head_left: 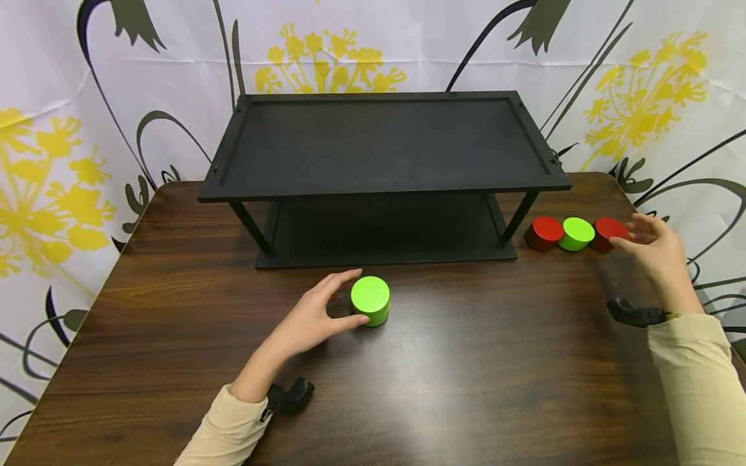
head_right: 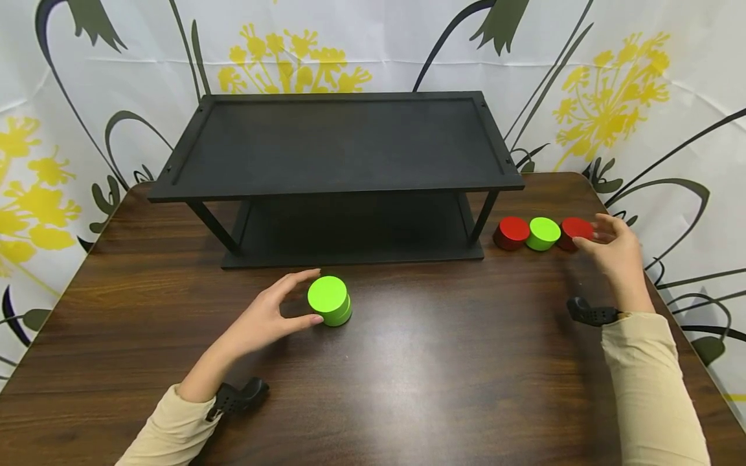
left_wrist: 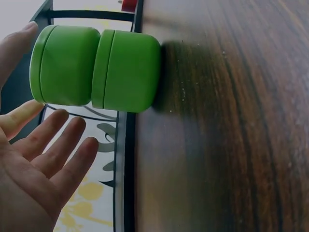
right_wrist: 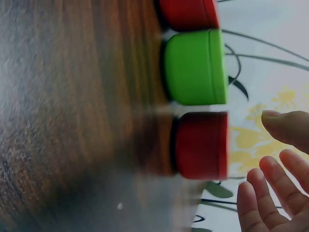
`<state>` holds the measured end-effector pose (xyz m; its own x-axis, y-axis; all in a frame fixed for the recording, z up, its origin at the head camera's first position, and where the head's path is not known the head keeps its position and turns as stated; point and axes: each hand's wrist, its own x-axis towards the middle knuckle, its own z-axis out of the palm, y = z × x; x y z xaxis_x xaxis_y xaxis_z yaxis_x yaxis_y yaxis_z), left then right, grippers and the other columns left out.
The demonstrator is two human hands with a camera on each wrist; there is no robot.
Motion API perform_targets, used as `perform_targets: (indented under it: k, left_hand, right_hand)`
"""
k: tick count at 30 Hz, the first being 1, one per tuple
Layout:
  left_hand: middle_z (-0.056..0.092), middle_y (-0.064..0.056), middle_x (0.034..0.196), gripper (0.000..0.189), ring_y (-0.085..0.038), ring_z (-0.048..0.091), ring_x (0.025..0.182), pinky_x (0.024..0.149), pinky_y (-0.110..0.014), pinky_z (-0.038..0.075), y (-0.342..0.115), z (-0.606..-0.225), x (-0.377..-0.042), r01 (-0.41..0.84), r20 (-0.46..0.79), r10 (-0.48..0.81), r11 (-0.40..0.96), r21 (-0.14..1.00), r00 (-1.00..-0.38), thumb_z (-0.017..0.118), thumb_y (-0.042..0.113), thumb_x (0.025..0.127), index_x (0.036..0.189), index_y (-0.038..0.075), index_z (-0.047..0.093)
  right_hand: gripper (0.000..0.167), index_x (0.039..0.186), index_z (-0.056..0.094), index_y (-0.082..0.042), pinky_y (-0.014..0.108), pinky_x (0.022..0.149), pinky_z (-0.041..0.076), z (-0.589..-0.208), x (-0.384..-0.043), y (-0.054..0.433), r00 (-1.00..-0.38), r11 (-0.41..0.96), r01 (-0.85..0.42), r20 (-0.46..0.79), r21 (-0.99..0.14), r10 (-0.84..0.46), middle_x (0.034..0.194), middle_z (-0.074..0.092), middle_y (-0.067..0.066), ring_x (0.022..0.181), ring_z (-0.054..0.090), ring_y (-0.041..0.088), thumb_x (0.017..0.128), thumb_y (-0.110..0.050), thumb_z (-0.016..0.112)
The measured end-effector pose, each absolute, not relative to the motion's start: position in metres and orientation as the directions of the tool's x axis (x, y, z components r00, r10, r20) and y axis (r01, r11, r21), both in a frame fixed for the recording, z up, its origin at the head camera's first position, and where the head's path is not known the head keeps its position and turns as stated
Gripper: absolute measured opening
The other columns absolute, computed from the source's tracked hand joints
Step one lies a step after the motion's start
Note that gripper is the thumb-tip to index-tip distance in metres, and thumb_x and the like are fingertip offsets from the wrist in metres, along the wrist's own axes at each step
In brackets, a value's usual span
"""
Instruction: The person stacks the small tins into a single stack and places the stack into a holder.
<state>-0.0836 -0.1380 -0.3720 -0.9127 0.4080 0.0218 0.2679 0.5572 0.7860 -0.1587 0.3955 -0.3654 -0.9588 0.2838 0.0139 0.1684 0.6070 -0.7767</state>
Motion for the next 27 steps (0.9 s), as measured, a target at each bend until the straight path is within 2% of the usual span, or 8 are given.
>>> perform_targets:
  k: [3, 9, 12, 16, 20, 23, 25, 27]
  left_hand:
    - [0.052, -0.009, 0.138, 0.071, -0.029, 0.054, 0.12, 0.099, -0.047, 0.049, -0.137, -0.373, -0.084, 0.273, 0.017, 0.416, 0.563, 0.78, -0.909, 0.077, 0.026, 0.081, 0.142, 0.01, 0.043]
    - [0.054, -0.009, 0.136, 0.067, -0.027, 0.055, 0.117, 0.099, -0.046, 0.05, -0.135, -0.373, -0.085, 0.259, 0.008, 0.407, 0.565, 0.783, -0.913, 0.076, 0.025, 0.082, 0.14, 0.01, 0.046]
    - [0.053, -0.009, 0.138, 0.065, -0.028, 0.056, 0.118, 0.099, -0.046, 0.05, -0.134, -0.373, -0.086, 0.253, 0.003, 0.4, 0.573, 0.78, -0.917, 0.075, 0.026, 0.083, 0.139, 0.011, 0.046]
    - [0.053, -0.01, 0.138, 0.063, -0.029, 0.058, 0.117, 0.099, -0.046, 0.051, -0.133, -0.374, -0.086, 0.246, -0.004, 0.398, 0.574, 0.781, -0.917, 0.074, 0.026, 0.084, 0.139, 0.011, 0.046]
    - [0.053, -0.011, 0.138, 0.062, -0.029, 0.058, 0.116, 0.099, -0.045, 0.051, -0.134, -0.375, -0.087, 0.242, -0.009, 0.401, 0.57, 0.785, -0.916, 0.073, 0.027, 0.085, 0.139, 0.011, 0.046]
    - [0.052, -0.011, 0.138, 0.062, -0.03, 0.059, 0.116, 0.099, -0.045, 0.051, -0.134, -0.376, -0.087, 0.239, -0.012, 0.403, 0.567, 0.789, -0.915, 0.073, 0.027, 0.085, 0.139, 0.011, 0.046]
    - [0.052, -0.012, 0.138, 0.062, -0.03, 0.059, 0.116, 0.099, -0.045, 0.051, -0.134, -0.376, -0.087, 0.233, -0.017, 0.402, 0.564, 0.792, -0.915, 0.073, 0.027, 0.086, 0.14, 0.012, 0.046]
    - [0.052, -0.012, 0.138, 0.062, -0.03, 0.059, 0.116, 0.099, -0.045, 0.052, -0.134, -0.376, -0.087, 0.228, -0.022, 0.402, 0.562, 0.795, -0.915, 0.072, 0.027, 0.086, 0.14, 0.011, 0.045]
  right_hand:
    - [0.049, 0.13, 0.045, -0.02, -0.002, 0.062, 0.038, -0.37, -0.16, 0.4, -0.957, 0.6, 0.188, -0.007, -0.777, 0.291, 0.087, 0.043, -0.036, 0.079, 0.043, -0.02, 0.087, -0.021, 0.069]
    - [0.07, 0.144, 0.035, 0.002, -0.002, 0.062, 0.038, -0.379, -0.164, 0.405, -0.954, 0.631, 0.221, -0.031, -0.743, 0.298, 0.091, 0.041, -0.032, 0.078, 0.04, -0.019, 0.088, -0.023, 0.068]
    - [0.073, 0.145, 0.032, 0.005, -0.001, 0.061, 0.038, -0.382, -0.166, 0.407, -0.951, 0.651, 0.244, -0.046, -0.719, 0.306, 0.096, 0.044, -0.026, 0.078, 0.038, -0.018, 0.088, -0.025, 0.067]
    - [0.074, 0.146, 0.03, 0.005, -0.001, 0.061, 0.038, -0.385, -0.169, 0.408, -0.949, 0.664, 0.265, -0.067, -0.699, 0.309, 0.103, 0.048, -0.014, 0.077, 0.037, -0.018, 0.089, -0.026, 0.066]
    - [0.074, 0.147, 0.026, 0.005, 0.0, 0.061, 0.036, -0.386, -0.171, 0.408, -0.949, 0.679, 0.281, -0.092, -0.679, 0.301, 0.124, 0.054, 0.014, 0.083, 0.04, -0.012, 0.091, -0.028, 0.062]
    - [0.075, 0.148, 0.024, 0.005, 0.001, 0.061, 0.034, -0.386, -0.172, 0.407, -0.947, 0.693, 0.299, -0.114, -0.656, 0.301, 0.142, 0.039, 0.033, 0.092, 0.045, -0.002, 0.092, -0.031, 0.059]
    - [0.075, 0.148, 0.023, 0.004, 0.002, 0.061, 0.034, -0.386, -0.173, 0.406, -0.944, 0.698, 0.312, -0.126, -0.645, 0.305, 0.144, 0.034, 0.035, 0.094, 0.044, -0.001, 0.093, -0.034, 0.058]
    - [0.076, 0.148, 0.022, 0.005, 0.004, 0.061, 0.033, -0.386, -0.173, 0.406, -0.943, 0.696, 0.315, -0.134, -0.645, 0.303, 0.144, 0.035, 0.036, 0.089, 0.041, -0.006, 0.093, -0.034, 0.057]
